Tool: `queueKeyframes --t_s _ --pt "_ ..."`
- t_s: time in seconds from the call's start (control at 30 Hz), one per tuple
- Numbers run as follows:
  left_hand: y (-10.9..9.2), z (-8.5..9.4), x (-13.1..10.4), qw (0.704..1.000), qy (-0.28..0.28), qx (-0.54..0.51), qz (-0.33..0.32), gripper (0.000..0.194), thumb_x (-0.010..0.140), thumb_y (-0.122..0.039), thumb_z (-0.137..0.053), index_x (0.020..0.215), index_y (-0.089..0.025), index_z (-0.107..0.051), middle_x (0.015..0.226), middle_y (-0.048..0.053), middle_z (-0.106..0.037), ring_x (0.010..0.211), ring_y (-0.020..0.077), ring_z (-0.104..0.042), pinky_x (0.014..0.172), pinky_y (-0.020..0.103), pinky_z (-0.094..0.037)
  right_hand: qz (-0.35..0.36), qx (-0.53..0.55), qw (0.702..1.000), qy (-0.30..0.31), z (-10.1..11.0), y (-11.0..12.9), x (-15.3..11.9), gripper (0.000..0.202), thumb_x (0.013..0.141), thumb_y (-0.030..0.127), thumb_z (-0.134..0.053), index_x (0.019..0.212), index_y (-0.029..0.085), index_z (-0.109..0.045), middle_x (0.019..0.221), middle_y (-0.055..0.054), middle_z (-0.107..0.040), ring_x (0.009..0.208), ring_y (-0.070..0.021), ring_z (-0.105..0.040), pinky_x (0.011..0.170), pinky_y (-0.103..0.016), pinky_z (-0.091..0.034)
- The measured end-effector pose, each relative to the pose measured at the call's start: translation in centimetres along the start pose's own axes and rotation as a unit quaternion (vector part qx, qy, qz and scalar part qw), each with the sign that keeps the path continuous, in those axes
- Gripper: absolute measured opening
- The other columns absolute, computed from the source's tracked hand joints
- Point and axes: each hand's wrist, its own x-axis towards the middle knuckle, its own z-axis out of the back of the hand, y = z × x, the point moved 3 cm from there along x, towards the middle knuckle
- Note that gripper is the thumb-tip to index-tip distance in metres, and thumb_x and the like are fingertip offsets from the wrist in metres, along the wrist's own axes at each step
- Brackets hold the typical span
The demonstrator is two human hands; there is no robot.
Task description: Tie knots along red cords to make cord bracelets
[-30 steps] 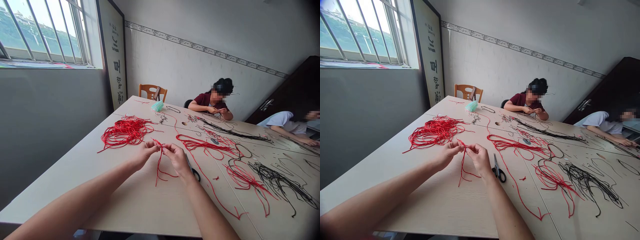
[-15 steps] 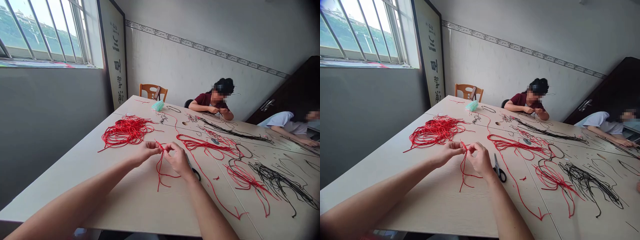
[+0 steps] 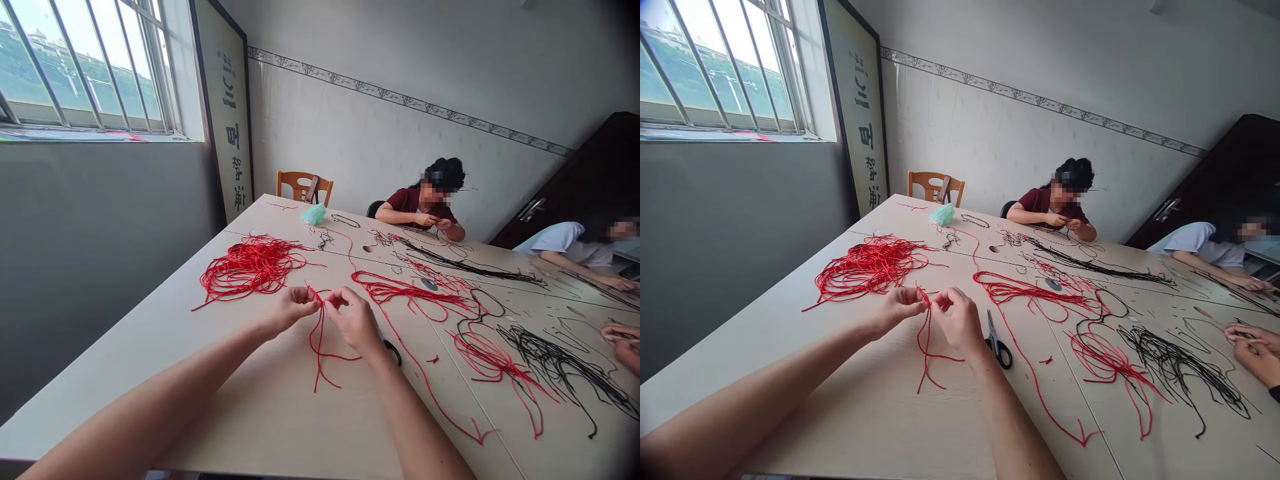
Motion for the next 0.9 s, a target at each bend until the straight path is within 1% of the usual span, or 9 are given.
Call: queueKeyframes --t_s 0.1,0.2,0.3,0.4,0.53,0.6,0.67,0.8,0.9 --pt "-0.3 -0.1 -0.1 0.998 -0.041 0.033 -0.036 0.025 0.071 -0.037 -0.064 0.068 -0.013 -0.058 0.063 0.0 -0.054 0.058 0.0091 -0.043 0.056 0.023 -0.031 -0.061 0.072 0.995 -0.026 -0.2 -0.7 0.1 0.014 0.076 0.03 -0.054 0.077 0.018 -0.059 0.073 -0.003 -0.061 0.067 -0.0149 -0.054 0.065 -0.026 -0.043" --pt "-0.7 -0.3 -0.3 0.993 -0.058 0.084 -0.052 0.023 0.072 -0.034 -0.062 0.067 -0.013 -0.058 0.064 0.0 -0.055 0.059 0.0094 -0.042 0.058 0.024 -0.031 -0.103 0.124 0.987 -0.002 -0.7 -1.1 0.0 0.016 0.074 0.033 -0.056 0.077 0.017 -0.06 0.072 -0.003 -0.061 0.065 -0.0148 -0.054 0.062 -0.026 -0.043" --pt "-1.0 -0.4 -0.4 0.988 -0.058 0.126 -0.061 0.019 0.074 -0.031 -0.06 0.068 -0.013 -0.059 0.065 0.0 -0.057 0.061 0.0096 -0.042 0.061 0.024 -0.031 -0.116 0.143 0.983 0.009 -0.9 -1.1 -0.1 0.019 0.073 0.034 -0.059 0.078 0.016 -0.061 0.073 -0.003 -0.062 0.065 -0.0145 -0.054 0.061 -0.025 -0.043" --pt "-1.1 -0.4 -0.4 0.985 -0.054 0.147 -0.068 0.018 0.074 -0.031 -0.059 0.068 -0.014 -0.059 0.065 -0.001 -0.057 0.061 0.01 -0.043 0.064 0.025 -0.032 -0.116 0.139 0.984 0.008 -0.8 -0.9 -0.1 0.018 0.073 0.034 -0.057 0.074 0.016 -0.061 0.065 -0.001 -0.059 0.059 -0.0126 -0.05 0.057 -0.024 -0.041" --pt "-1.2 -0.5 -0.4 0.985 -0.05 0.148 -0.073 0.021 0.074 -0.034 -0.059 0.068 -0.014 -0.059 0.064 0.0 -0.057 0.062 0.0104 -0.043 0.064 0.025 -0.033 -0.111 0.122 0.986 0.007 -0.6 -0.5 0.0 0.017 0.072 0.032 -0.057 0.069 0.016 -0.06 0.059 0.002 -0.054 0.055 -0.0112 -0.046 0.054 -0.023 -0.038" --pt "-1.2 -0.5 -0.4 0.986 -0.047 0.144 -0.075 0.023 0.075 -0.036 -0.059 0.067 -0.014 -0.06 0.063 -0.001 -0.056 0.061 0.0104 -0.042 0.064 0.025 -0.033 -0.124 0.139 0.982 0.012 -0.6 -0.6 0.0 0.016 0.071 0.031 -0.057 0.069 0.016 -0.06 0.059 0.002 -0.053 0.055 -0.0111 -0.046 0.054 -0.022 -0.037" --pt "-1.1 -0.6 -0.4 0.988 -0.043 0.132 -0.071 0.025 0.075 -0.038 -0.058 0.068 -0.014 -0.06 0.063 0.0 -0.056 0.06 0.0105 -0.042 0.063 0.025 -0.033 -0.146 0.18 0.973 0.022 -0.8 -1.1 0.0 0.016 0.07 0.031 -0.057 0.068 0.015 -0.059 0.058 0.002 -0.052 0.055 -0.011 -0.045 0.054 -0.022 -0.037" --pt "-1.2 -0.7 -0.5 0.992 -0.039 0.099 -0.062 0.028 0.074 -0.041 -0.06 0.069 -0.014 -0.062 0.065 0.0 -0.057 0.061 0.0108 -0.044 0.061 0.024 -0.033 -0.173 0.276 0.944 0.05 -1.4 -2.2 0.1 0.014 0.07 0.029 -0.057 0.068 0.015 -0.059 0.058 0.002 -0.051 0.057 -0.0108 -0.046 0.059 -0.023 -0.038" --pt "-1.1 -0.7 -0.5 0.995 -0.034 0.078 -0.052 0.028 0.073 -0.041 -0.061 0.071 -0.014 -0.063 0.066 0.001 -0.058 0.061 0.0112 -0.046 0.061 0.024 -0.033 -0.188 0.312 0.929 0.065 -1.6 -2.7 0.0 0.016 0.07 0.031 -0.058 0.069 0.015 -0.06 0.061 0.001 -0.052 0.058 -0.0111 -0.046 0.061 -0.024 -0.04"
